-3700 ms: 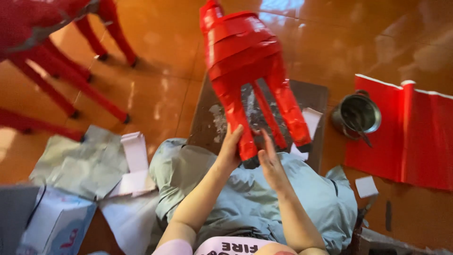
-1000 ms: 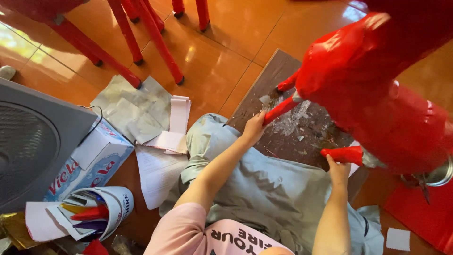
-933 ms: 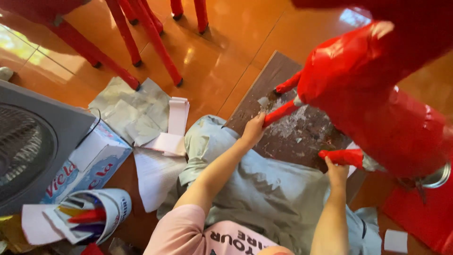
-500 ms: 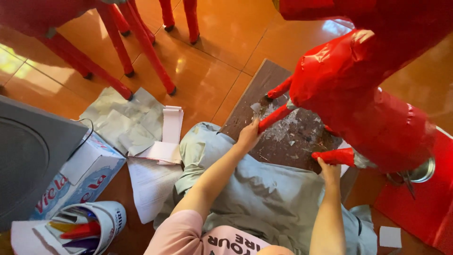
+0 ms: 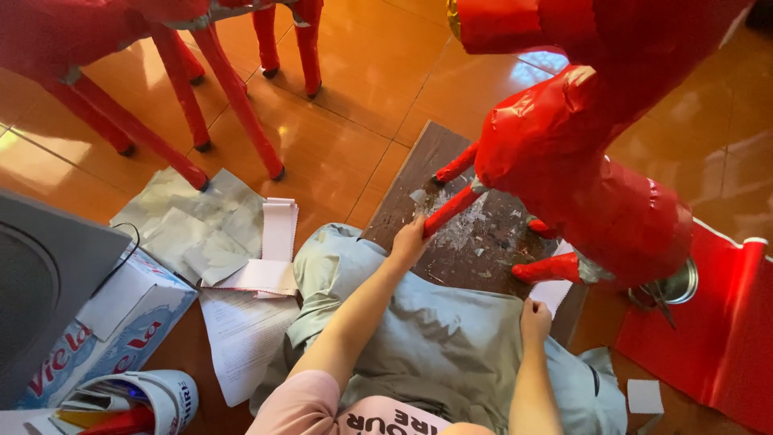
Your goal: Assembling and decorating a red paper horse figure by cutting strips and applying adhesive.
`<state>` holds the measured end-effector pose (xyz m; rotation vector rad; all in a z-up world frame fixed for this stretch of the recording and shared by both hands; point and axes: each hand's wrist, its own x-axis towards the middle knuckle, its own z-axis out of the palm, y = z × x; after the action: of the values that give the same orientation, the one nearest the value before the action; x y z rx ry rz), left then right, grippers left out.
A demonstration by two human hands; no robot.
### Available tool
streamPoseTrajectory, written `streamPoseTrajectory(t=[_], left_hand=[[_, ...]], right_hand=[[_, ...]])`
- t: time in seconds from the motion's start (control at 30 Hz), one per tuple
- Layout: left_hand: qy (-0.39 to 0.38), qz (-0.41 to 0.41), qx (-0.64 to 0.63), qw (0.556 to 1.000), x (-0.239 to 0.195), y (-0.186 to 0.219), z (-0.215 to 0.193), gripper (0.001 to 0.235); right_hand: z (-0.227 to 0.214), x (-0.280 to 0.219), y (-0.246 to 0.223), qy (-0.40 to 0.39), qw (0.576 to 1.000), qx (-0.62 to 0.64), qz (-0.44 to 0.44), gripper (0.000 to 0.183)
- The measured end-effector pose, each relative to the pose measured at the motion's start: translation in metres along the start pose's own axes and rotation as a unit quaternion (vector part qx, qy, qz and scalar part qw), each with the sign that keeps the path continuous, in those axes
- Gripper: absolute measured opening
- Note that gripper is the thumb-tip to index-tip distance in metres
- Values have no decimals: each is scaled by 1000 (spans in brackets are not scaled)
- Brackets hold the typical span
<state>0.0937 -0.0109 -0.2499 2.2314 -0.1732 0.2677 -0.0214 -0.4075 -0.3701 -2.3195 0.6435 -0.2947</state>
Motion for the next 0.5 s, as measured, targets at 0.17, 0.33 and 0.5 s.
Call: streamPoseTrajectory(t=[0.17,0.33,0.5], left_hand=[[11,18,-15,1000,0,-10,6,44],[7,11,-17,1000,1,-12,10,38],[6,18,-19,1000,1,-10,5,41]], right_hand=[[6,-3,9,40,996,-44,-70,42],[-23,-17,-46,-28,999,-13,17,51],[-10,-6,-21,-56,995,-14,87,56]])
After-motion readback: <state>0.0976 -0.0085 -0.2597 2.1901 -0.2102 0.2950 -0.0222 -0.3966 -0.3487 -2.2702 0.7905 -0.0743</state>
